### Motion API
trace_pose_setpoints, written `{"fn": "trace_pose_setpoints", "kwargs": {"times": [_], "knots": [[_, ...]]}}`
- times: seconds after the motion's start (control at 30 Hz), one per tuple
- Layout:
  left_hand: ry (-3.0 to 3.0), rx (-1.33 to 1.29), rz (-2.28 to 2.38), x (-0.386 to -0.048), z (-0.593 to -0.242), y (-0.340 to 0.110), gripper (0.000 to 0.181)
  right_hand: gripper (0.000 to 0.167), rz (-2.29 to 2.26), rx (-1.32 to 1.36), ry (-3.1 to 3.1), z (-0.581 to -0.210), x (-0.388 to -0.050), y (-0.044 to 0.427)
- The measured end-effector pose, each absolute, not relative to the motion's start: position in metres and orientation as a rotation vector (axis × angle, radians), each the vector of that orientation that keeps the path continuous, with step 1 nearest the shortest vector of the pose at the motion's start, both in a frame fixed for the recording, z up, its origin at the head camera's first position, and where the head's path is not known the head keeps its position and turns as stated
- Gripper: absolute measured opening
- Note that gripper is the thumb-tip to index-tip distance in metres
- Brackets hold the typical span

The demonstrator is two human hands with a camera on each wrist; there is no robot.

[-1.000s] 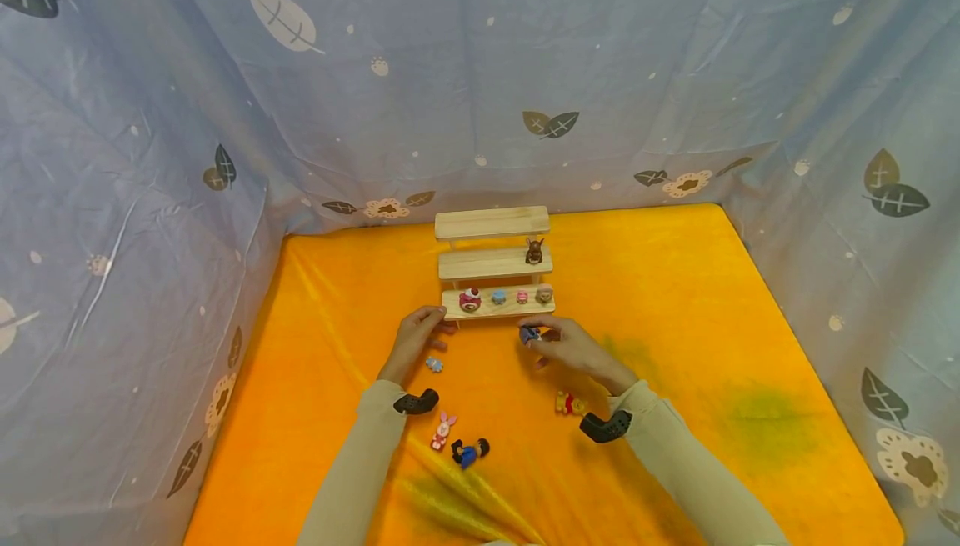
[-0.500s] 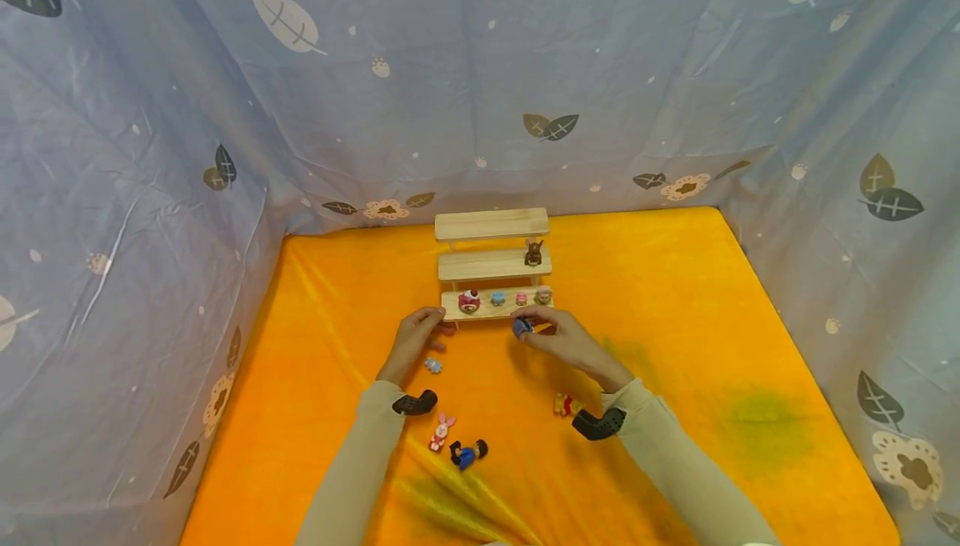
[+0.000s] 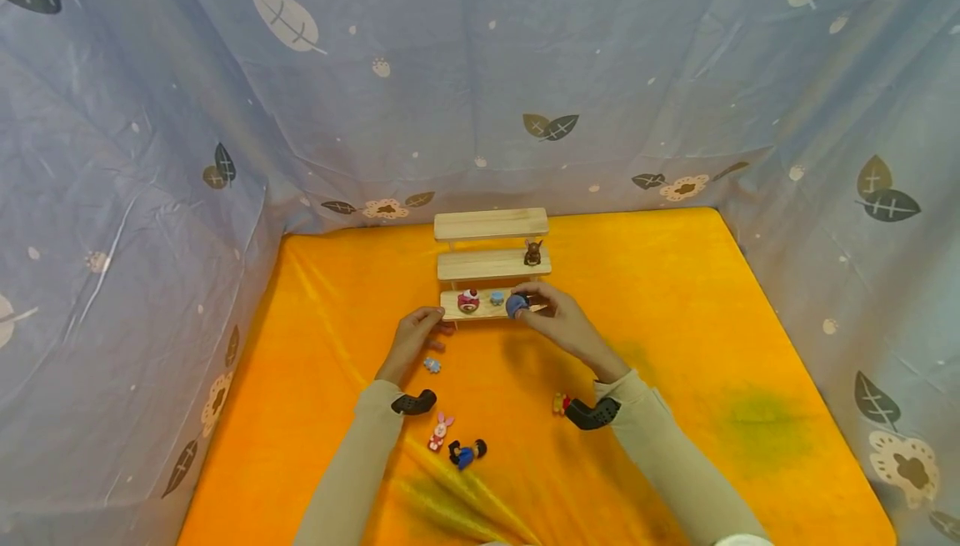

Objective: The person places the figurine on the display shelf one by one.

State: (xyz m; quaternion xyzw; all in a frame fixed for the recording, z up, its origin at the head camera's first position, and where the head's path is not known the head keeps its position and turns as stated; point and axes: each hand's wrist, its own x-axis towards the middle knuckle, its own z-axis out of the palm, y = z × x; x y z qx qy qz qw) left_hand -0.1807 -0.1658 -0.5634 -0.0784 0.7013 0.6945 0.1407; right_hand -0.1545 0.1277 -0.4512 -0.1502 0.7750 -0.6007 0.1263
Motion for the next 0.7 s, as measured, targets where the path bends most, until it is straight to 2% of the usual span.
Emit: {"fn": "trace_pose_setpoints", "kwargs": {"times": [0.23, 0.7], "knots": [[2.023, -0.221, 2.018, -0.181, -0.564, -0.166, 0.037, 0.035, -1.751, -0.459, 2.292, -0.433, -0.165, 0.129], [2.015, -0.211, 2.02, -0.18, -0.564, -0.167, 0.037, 0.041, -1.692, -0.495, 2.429, -0.395, -0.19, 0.13]]}}
